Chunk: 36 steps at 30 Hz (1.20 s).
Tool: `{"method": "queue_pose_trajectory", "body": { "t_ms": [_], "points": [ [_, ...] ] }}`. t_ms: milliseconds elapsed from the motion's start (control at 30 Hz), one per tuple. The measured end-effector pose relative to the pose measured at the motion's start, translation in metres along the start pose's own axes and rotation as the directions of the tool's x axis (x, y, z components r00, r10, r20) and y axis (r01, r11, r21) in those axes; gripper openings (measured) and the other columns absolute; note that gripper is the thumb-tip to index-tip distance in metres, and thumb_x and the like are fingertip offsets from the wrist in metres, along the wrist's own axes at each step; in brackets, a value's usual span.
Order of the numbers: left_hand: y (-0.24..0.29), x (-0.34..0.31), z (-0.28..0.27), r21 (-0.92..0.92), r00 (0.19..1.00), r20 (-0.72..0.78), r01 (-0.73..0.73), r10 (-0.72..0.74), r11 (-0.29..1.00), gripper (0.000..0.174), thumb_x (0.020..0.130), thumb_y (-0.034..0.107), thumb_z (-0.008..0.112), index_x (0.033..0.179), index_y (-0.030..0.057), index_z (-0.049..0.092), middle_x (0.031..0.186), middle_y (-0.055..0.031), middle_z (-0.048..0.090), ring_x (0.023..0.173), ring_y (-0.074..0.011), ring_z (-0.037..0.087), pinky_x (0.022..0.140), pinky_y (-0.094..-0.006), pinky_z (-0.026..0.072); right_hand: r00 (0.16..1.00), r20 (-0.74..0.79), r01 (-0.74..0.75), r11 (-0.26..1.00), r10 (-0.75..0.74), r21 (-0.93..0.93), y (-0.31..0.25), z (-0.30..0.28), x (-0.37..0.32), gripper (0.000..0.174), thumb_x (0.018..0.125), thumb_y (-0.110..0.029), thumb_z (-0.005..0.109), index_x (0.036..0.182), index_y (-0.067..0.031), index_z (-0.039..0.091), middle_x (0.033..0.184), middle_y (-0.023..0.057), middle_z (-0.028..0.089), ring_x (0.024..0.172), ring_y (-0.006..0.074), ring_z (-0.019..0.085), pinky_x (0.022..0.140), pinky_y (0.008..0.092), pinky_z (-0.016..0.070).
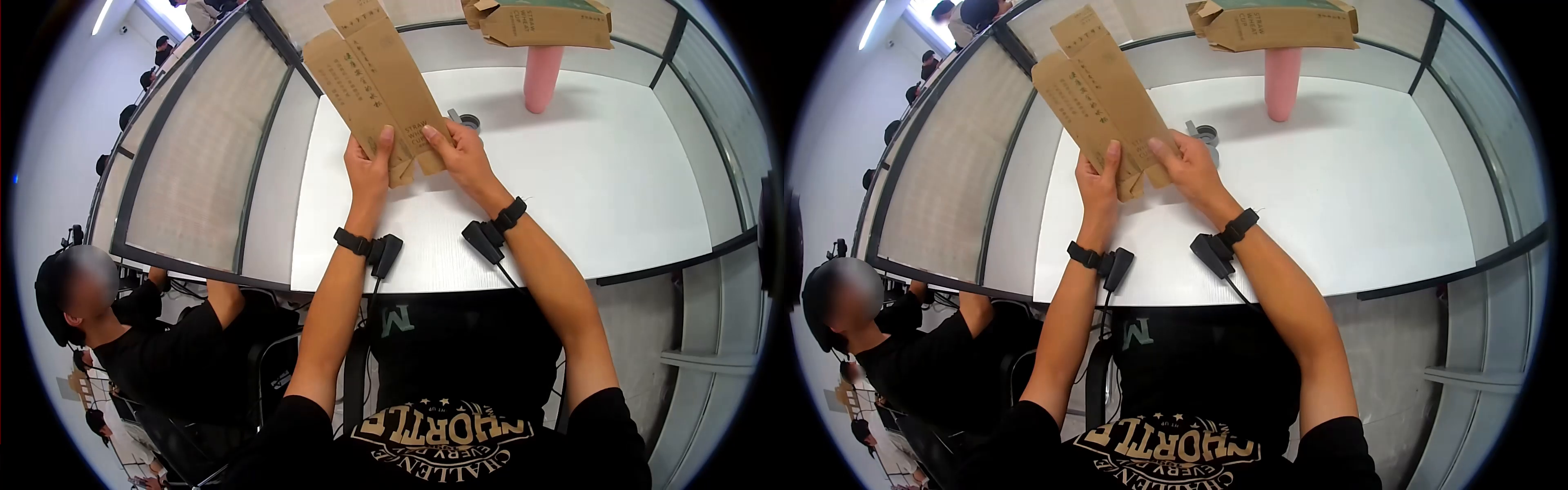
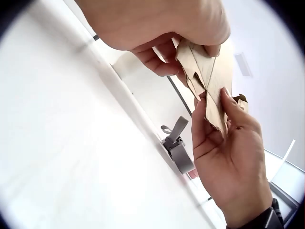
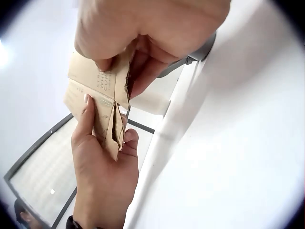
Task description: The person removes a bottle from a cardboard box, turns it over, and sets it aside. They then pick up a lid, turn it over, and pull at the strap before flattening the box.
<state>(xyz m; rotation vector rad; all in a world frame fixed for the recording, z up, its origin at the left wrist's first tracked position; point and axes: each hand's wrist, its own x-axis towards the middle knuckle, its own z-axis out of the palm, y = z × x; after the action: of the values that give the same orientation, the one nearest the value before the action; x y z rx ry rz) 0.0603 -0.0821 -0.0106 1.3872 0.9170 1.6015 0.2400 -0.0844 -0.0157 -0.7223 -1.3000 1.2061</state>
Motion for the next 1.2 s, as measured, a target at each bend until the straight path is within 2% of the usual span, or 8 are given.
{"method": "queue_pose_trajectory", "body": {
  "t_ms": [133,433,633,700,833,867,967,1200],
  "points": [
    [0.001,0.000,0.001,0.010,1.000,-0.013,-0.006,0.006,1.000,0.043,0.104,0.032,0.071,0.129,-0.0015,0.060,0.123,-0.0105,0.070,0.108,-0.0130,0.066,0.093,-0.0282,0.0544,1.000,-0.002,-0.004,1.000,0.004,0.011,0.005,-0.001,0.003,0.038,0.110,-0.028,0.061,0.126,0.0049,0.068,0.108,0.0043,0.074,0.095,0.0071,0.064,0.085,0.0256,0.0526],
    [0.020,-0.007,0.003,0.165,0.968,0.207,0.106,-0.139,0.981,0.042,0.105,0.037,0.070,0.096,-0.0044,0.068,0.075,-0.0043,0.066,0.060,-0.0112,0.061,0.055,-0.0274,0.0495,0.977,-0.215,-0.025,0.998,0.012,-0.057,-0.008,-0.008,0.000,0.038,0.109,-0.035,0.061,0.115,0.0011,0.070,0.085,0.0038,0.072,0.072,0.0079,0.062,0.071,0.0271,0.0522],
    [0.085,0.035,0.007,0.139,0.953,-0.038,-0.292,0.299,0.946,0.037,0.106,0.031,0.068,0.091,-0.0022,0.067,0.073,-0.0060,0.066,0.054,-0.0117,0.058,0.047,-0.0274,0.0459,0.935,-0.343,0.020,0.980,-0.089,-0.199,-0.015,-0.007,-0.001,0.032,0.107,-0.031,0.061,0.108,-0.0016,0.074,0.077,0.0060,0.072,0.062,0.0106,0.063,0.058,0.0280,0.0485],
    [0.124,0.061,0.011,0.210,0.855,-0.131,-0.470,0.501,0.857,0.038,0.104,0.029,0.072,0.081,-0.0015,0.067,0.071,-0.0056,0.068,0.052,-0.0100,0.056,0.046,-0.0259,0.0448,0.938,-0.329,0.021,0.965,-0.111,-0.263,-0.008,-0.005,0.000,0.031,0.107,-0.030,0.062,0.103,-0.0022,0.075,0.075,0.0066,0.072,0.061,0.0113,0.063,0.058,0.0282,0.0483],
    [0.172,0.105,-0.022,0.356,0.675,-0.158,-0.642,0.721,0.679,0.020,0.106,0.016,0.067,0.121,0.0044,0.075,0.077,-0.0057,0.070,0.059,-0.0088,0.059,0.055,-0.0232,0.0450,0.928,-0.323,0.048,0.920,-0.185,-0.388,0.000,-0.005,-0.001,0.028,0.104,-0.027,0.066,0.091,-0.0036,0.077,0.062,0.0051,0.065,0.053,0.0115,0.056,0.053,0.0299,0.0424],
    [0.176,0.112,-0.027,0.688,0.527,-0.123,-0.565,0.841,0.455,0.023,0.109,0.019,0.061,0.118,0.0016,0.074,0.073,-0.0067,0.068,0.062,-0.0098,0.059,0.062,-0.0230,0.0473,0.933,-0.319,0.032,0.920,-0.168,-0.392,0.001,-0.005,-0.002,0.028,0.104,-0.026,0.067,0.091,-0.0036,0.076,0.059,0.0040,0.063,0.052,0.0109,0.052,0.052,0.0299,0.0398],
    [0.180,0.119,-0.063,0.202,0.642,-0.392,-0.639,0.659,0.742,0.044,0.110,0.030,0.054,0.077,0.0027,0.064,0.066,-0.0066,0.066,0.053,-0.0107,0.054,0.059,-0.0236,0.0420,0.930,-0.332,0.023,0.928,-0.156,-0.372,0.000,-0.004,-0.001,0.028,0.104,-0.025,0.067,0.089,-0.0025,0.076,0.056,0.0017,0.057,0.051,0.0085,0.046,0.051,0.0288,0.0355],
    [0.200,0.114,-0.064,0.166,0.734,-0.404,-0.528,0.546,0.833,0.032,0.108,0.035,0.050,0.084,0.0139,0.050,0.068,0.0001,0.048,0.057,-0.0102,0.042,0.064,-0.0268,0.0380,0.947,-0.312,-0.016,0.953,-0.083,-0.303,-0.004,0.000,0.000,0.033,0.106,-0.028,0.066,0.089,-0.0011,0.074,0.059,-0.0025,0.057,0.054,0.0051,0.048,0.052,0.0254,0.0376]
  ]
}}
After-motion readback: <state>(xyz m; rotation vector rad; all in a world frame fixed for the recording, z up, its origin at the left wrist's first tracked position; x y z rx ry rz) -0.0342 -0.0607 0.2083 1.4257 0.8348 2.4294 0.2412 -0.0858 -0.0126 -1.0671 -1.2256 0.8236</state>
